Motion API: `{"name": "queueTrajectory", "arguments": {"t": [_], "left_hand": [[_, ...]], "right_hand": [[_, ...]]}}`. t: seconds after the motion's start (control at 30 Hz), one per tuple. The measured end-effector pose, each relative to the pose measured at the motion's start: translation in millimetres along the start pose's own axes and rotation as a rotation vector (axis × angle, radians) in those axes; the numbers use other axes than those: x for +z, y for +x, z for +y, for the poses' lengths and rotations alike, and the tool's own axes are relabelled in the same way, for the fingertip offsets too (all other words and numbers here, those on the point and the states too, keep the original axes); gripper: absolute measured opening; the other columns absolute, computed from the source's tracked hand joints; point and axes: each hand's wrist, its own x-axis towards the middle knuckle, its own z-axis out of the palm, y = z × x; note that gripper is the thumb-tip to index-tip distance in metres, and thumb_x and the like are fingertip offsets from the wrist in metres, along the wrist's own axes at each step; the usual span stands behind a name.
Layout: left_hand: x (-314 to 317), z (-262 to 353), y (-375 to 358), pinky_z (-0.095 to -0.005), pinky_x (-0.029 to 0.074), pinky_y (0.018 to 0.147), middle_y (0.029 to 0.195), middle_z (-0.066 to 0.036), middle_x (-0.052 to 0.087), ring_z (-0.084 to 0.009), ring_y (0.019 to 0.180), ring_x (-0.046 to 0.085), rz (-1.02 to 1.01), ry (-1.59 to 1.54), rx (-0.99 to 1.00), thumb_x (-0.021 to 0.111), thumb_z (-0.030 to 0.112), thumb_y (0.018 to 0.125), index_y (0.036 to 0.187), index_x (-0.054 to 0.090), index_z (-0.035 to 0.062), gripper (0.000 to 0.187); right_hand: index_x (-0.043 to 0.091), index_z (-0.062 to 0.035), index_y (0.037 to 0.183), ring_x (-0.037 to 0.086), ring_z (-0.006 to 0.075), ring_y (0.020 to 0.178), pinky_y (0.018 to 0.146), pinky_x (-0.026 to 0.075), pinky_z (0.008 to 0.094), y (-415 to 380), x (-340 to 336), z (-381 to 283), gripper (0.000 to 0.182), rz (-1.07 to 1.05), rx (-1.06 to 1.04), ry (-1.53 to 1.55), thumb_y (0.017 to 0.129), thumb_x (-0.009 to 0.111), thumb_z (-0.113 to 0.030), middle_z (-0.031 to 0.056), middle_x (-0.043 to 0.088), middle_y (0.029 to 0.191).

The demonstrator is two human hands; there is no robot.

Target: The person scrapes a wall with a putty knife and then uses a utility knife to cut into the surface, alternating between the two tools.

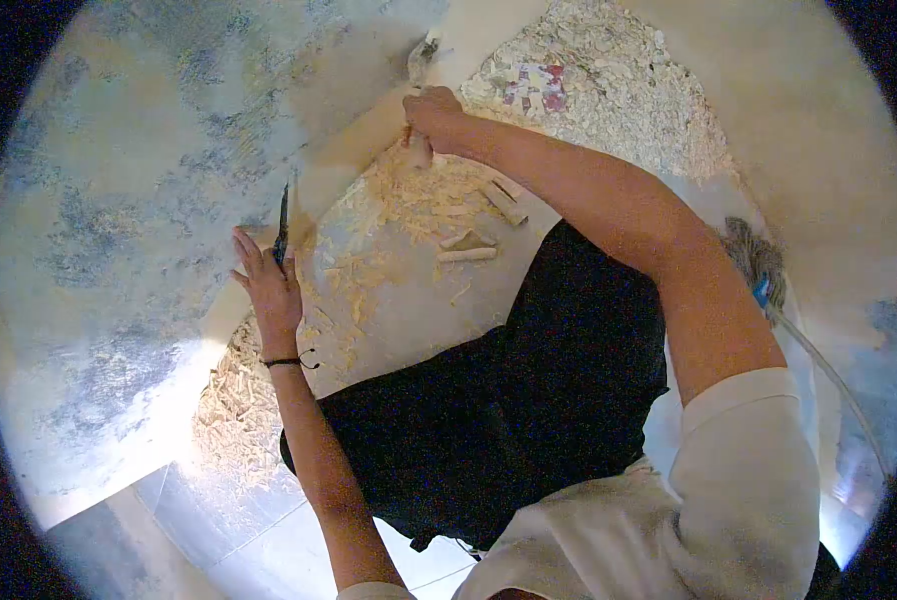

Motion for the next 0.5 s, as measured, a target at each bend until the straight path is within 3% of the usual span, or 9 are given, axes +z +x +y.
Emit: {"name": "queueTrajectory", "arguments": {"t": [0.1, 0.27, 0.43, 0.5], "left_hand": [[-1.2, 0.0, -2.1, -0.0742, 0.014, 0.11, 0.163, -0.02, 0.005, -0.0403, 0.15, 0.005, 0.005, -0.007, -0.005, 0.044, 0.031, 0.104, 0.108, 0.057, -0.0072, 0.041], [-3.7, -3.4, 0.2, -0.074, 0.014, 0.11, 0.163, -0.021, 0.006, -0.0402, 0.15, 0.005, -0.024, 0.027, -0.013, 0.044, 0.03, 0.104, 0.111, 0.056, -0.0074, 0.04], [-3.7, -6.3, -1.9, -0.0739, 0.015, 0.11, 0.163, -0.021, 0.008, -0.0396, 0.151, 0.005, 0.038, 0.018, 0.014, 0.045, 0.03, 0.104, 0.111, 0.056, -0.0076, 0.04], [-3.9, -2.6, -3.9, -0.0737, 0.015, 0.11, 0.163, -0.02, 0.008, -0.0392, 0.151, 0.005, 0.011, 0.025, -0.001, 0.044, 0.03, 0.104, 0.11, 0.057, -0.0075, 0.04]], "right_hand": [[0.059, 0.0059, 0.08, 0.061, 0.0295, 0.047, 0.04, 0.047, 0.0436, -1.5, -6.2, 5.6, 0.026, -0.029, -0.087, -0.137, 0.09, 0.057, -0.018, 0.0166, 0.062, 0.065], [0.059, 0.0061, 0.085, 0.062, 0.0287, 0.047, 0.04, 0.046, 0.0435, -42.8, 12.2, -29.9, 0.029, 0.036, 0.194, 0.153, 0.091, 0.057, -0.023, 0.0174, 0.064, 0.067], [0.056, 0.0076, 0.089, 0.062, 0.0287, 0.049, 0.04, 0.045, 0.044, -44.4, 11.4, -34.8, 0.027, -0.077, 0.198, 0.111, 0.09, 0.059, -0.019, 0.0162, 0.062, 0.067], [0.06, 0.0048, 0.09, 0.065, 0.0278, 0.058, 0.049, 0.05, 0.0436, -15.8, -10.5, -30.8, 0.025, -0.09, 0.183, 0.117, 0.087, 0.062, -0.02, 0.0153, 0.065, 0.071]]}}
